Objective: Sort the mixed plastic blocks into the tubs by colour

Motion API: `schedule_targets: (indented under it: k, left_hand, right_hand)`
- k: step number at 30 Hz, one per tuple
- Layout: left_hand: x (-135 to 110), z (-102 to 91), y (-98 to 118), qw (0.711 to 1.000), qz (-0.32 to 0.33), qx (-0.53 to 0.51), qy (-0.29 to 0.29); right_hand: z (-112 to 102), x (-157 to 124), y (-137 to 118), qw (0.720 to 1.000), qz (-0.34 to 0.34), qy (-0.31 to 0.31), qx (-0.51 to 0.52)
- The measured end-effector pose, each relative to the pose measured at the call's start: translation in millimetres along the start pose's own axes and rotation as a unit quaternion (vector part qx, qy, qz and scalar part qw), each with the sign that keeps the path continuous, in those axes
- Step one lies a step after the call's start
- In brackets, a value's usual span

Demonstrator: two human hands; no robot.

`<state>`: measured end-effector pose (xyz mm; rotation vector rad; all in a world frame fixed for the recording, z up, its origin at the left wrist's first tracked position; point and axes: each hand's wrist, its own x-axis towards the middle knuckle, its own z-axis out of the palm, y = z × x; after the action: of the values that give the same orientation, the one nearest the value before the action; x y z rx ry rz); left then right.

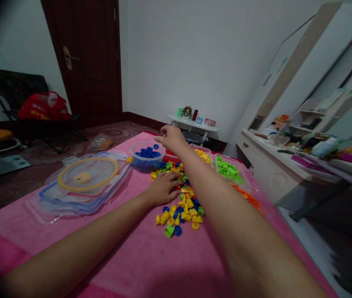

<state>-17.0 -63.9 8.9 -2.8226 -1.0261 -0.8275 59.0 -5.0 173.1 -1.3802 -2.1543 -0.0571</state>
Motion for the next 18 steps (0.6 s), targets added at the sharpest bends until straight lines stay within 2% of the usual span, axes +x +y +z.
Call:
schedule_targets:
  k: [3,6,9,14,18]
  left_hand:
    - [0.4,-1.6,0.9,1.000,0.003,-0.002,0.001]
    - [0.9,-2.9,1.9,1.000,0.006,-0.001,0.005]
    - [1.4,-2.6,2.5,1.000,0.007,0.004,0.001]
    - [2.3,-0.7,3.6,1.000,0.007,0.019,-0.003]
    - [2.3,-0.1,4.2,1.000,0.010,0.027,-0.007]
  right_hand:
    - [5.9,-12.4,12.6,0.999,-0.001,0.035,0.032]
    - [12.8,-43.0,37.4,0.997,0.026,0.023,0.066]
    - [20.0,-75.7,67.1,0.991,0.077,0.040,0.102]
    - [34.6,-115.9,105.5,0.958,0.170,0.083,0.217]
    - [43.7,-132.8,123.3,0.937,0.198,0.117,0.262]
